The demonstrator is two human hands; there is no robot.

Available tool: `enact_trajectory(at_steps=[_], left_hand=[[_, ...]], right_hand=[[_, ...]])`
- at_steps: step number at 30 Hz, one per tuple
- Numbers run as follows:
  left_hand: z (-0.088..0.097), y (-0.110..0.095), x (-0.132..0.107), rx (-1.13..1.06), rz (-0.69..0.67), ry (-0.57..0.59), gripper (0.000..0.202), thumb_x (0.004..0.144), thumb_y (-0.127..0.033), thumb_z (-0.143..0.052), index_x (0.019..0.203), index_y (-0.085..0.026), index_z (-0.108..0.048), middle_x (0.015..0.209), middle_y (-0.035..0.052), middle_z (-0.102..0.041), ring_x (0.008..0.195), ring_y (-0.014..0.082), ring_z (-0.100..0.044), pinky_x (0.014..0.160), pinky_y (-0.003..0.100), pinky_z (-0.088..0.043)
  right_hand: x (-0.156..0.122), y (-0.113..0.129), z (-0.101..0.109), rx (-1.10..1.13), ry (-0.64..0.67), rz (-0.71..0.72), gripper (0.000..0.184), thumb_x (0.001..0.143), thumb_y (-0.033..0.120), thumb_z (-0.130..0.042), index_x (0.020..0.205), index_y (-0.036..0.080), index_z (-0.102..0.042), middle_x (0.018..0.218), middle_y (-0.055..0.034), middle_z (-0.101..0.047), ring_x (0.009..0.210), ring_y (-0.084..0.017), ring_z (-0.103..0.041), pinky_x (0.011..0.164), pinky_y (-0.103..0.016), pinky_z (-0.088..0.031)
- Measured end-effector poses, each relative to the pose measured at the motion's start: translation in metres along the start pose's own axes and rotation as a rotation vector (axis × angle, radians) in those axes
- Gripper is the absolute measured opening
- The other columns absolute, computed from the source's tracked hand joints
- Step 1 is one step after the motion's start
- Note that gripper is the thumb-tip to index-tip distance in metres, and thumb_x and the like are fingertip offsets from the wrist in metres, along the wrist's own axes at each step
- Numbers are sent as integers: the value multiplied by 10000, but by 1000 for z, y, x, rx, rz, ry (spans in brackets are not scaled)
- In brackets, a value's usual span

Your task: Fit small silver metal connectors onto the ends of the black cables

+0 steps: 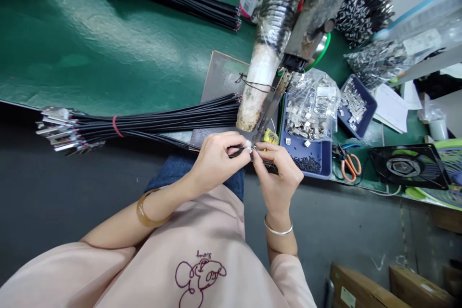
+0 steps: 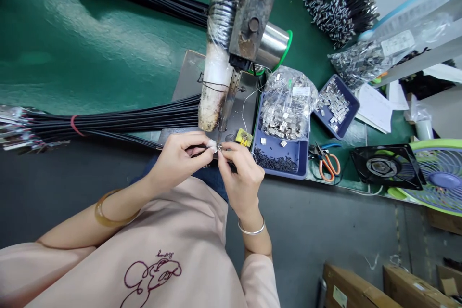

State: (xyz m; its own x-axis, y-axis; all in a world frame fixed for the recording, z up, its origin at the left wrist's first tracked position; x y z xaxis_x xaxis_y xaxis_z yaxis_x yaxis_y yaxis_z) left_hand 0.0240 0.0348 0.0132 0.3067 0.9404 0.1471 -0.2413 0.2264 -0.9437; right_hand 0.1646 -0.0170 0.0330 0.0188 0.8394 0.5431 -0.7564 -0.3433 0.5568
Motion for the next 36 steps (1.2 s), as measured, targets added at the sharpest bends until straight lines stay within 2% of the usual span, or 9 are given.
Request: enact_trajectory(at_steps=[5,11,17,21,28,36], left_hand=[[1,0,0,-38,-24,-41,151,819,-151,-600,689,-140,-676,649,-4,-586,578,92,-446,530,231,-320],[0,-3,-1,-80,15,27,147,805,-112,-593,678,-138,-662,609,-34,-545,550,70,-405,520,207,-311],[1,-6,-4,-77,43,38,146,792,-105,-588,674,-134,-668,613,-29,-553,560,70,-412,520,195,-318],[1,-6,-4,-68,34,15,150,791,-99,-586,657,-130,-646,610,-29,-558,557,63,-405,521,186,-320],[1,-4,-2,-99,29,-43,127,787,-115,-591,684,-125,-664,629,-31,-561,562,57,-409,504,171,-318],[-1,-2,-5,-87,70,32,136,773,-107,-578,700,-122,-692,657,-18,-605,614,70,-481,540,172,-353]], right_hand=[[3,3,2,-15,0,33,132,885,120,-662,872,251,-659,944,-11,-765,869,-156,-739,817,-302,-597],[-6,2,1,-41,21,81,165,869,90,-666,900,248,-629,996,-31,-765,891,-153,-743,818,-283,-604],[-8,1,3,-9,-9,64,151,882,109,-653,925,248,-614,973,-23,-761,898,-145,-737,792,-271,-600],[-6,0,3,-4,-4,28,154,878,94,-658,917,238,-620,963,-19,-759,880,-133,-734,748,-241,-585],[-1,4,2,-40,-15,78,136,892,92,-641,909,226,-626,982,-32,-766,904,-139,-738,796,-257,-583],[-8,2,4,-63,37,125,181,874,47,-650,910,220,-609,992,-38,-766,916,-126,-734,843,-244,-577]])
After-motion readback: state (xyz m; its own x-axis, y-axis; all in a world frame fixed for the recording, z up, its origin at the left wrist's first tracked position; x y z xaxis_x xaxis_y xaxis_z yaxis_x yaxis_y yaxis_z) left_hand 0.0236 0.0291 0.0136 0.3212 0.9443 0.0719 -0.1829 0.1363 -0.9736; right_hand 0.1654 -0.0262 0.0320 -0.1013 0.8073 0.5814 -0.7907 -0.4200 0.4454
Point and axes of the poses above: each hand's wrist, its own x-axis towards the middle knuckle, its own z-axis out of the back of the hand, y = z × x, the point moved 3 cm from there along x, towards the middle knuckle
